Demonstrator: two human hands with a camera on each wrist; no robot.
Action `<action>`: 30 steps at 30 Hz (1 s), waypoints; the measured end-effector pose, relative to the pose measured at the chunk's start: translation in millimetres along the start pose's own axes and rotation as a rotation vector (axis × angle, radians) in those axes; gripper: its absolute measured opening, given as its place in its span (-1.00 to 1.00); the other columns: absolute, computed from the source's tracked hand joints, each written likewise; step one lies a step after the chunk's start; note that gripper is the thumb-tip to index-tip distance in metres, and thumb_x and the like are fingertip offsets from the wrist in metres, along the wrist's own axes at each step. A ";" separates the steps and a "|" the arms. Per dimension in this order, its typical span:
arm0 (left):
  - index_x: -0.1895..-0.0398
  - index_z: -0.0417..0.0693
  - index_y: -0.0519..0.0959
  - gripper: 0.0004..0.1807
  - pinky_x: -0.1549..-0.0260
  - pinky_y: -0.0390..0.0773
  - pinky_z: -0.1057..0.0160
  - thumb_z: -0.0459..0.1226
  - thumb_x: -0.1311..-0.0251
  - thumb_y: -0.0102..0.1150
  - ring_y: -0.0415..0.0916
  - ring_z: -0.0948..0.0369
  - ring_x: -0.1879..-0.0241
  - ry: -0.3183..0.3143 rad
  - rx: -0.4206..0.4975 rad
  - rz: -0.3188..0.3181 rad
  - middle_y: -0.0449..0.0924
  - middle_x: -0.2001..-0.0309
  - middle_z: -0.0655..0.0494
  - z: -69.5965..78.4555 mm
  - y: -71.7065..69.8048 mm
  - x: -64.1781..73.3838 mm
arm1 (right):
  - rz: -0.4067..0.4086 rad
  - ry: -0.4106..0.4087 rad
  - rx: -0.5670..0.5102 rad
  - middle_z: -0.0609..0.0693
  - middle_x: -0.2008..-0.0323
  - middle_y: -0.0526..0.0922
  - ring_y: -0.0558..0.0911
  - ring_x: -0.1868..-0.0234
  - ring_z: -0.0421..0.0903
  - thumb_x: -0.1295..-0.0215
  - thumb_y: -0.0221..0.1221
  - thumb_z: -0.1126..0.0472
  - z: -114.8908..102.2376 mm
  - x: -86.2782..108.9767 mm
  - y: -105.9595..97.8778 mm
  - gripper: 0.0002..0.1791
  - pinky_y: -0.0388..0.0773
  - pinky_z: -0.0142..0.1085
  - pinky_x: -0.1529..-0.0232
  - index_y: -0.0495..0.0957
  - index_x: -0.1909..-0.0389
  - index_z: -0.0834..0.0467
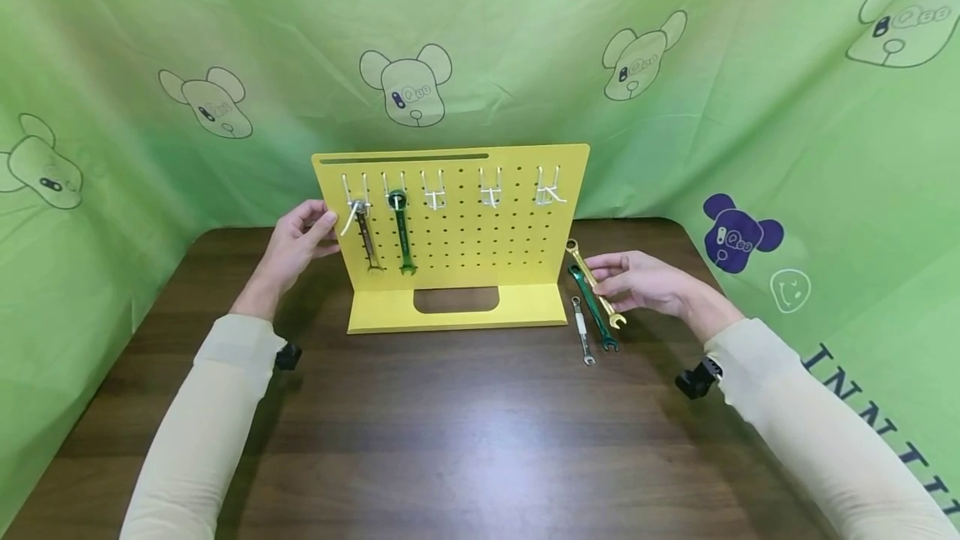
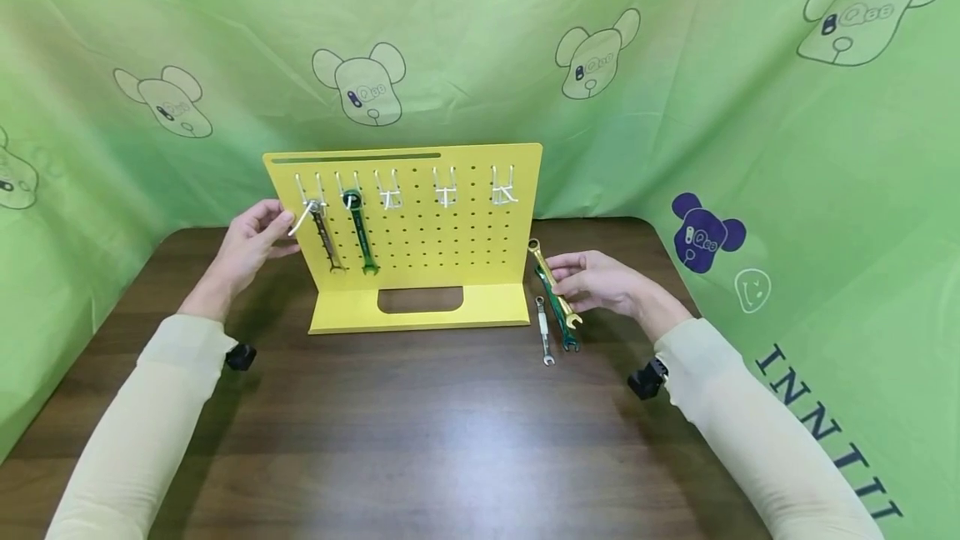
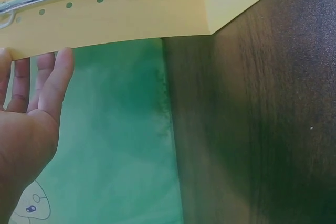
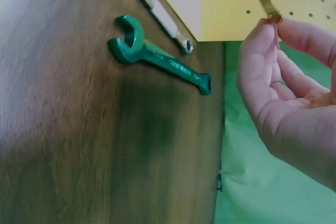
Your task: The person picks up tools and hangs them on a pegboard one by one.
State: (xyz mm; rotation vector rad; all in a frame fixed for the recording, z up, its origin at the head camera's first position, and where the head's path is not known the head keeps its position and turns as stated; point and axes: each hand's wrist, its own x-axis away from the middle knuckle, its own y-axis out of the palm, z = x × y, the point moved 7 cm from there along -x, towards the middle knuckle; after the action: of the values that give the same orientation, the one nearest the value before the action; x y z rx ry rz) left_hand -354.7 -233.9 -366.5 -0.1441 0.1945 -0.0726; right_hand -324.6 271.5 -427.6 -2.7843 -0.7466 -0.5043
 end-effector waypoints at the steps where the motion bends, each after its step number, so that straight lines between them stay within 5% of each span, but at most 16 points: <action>1: 0.01 -0.10 0.52 -0.82 0.14 0.76 0.28 -0.19 -0.50 0.11 0.56 0.17 0.16 0.000 -0.001 0.002 0.53 0.14 0.10 0.5 0.2 -0.1 | -0.009 -0.010 -0.031 0.04 -0.03 0.62 0.68 0.12 -0.06 -0.33 0.22 0.43 -0.8 0.3 0.3 -0.22 0.67 0.00 -0.08 0.10 -0.51 0.33; 11: -0.03 -0.14 0.49 -0.76 0.10 0.75 0.26 -0.16 -0.51 0.09 0.56 0.20 0.14 -0.017 -0.027 0.004 0.52 0.10 0.09 -0.7 2.5 -0.9 | -0.152 -0.072 -0.121 0.04 0.00 0.65 0.69 0.10 0.00 -0.36 0.17 0.47 1.7 1.8 12.3 -0.49 0.69 0.07 -0.04 0.39 -0.26 0.07; 18: 0.00 -0.22 0.52 -0.70 0.11 0.73 0.34 -0.13 -0.51 0.09 0.49 0.23 0.13 -0.004 -0.024 -0.003 0.49 0.16 0.09 -1.2 3.3 -2.2 | -0.161 -0.071 -0.049 0.11 -0.04 0.58 0.65 0.17 -0.07 -0.31 0.22 0.45 -7.1 -4.1 28.4 -0.23 0.74 -0.12 0.17 0.08 -0.46 0.38; 30: -0.05 -0.31 0.48 -0.62 0.04 0.73 0.27 -0.12 -0.52 0.07 0.49 0.23 0.12 -0.027 -0.046 -0.028 0.51 0.15 0.09 -0.9 3.7 1.5 | -0.101 -0.064 -0.021 0.08 -0.02 0.47 0.62 0.21 -0.11 -0.27 0.27 0.45 -33.2 -13.2 69.2 -0.29 0.74 -0.13 0.19 0.22 -0.42 0.27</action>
State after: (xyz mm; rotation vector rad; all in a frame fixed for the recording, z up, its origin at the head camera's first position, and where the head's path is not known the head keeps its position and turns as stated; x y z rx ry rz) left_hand -353.2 -230.5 -368.2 -0.1940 0.1670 -0.0942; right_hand -308.5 197.3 -410.1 -2.8048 -0.9050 -0.4446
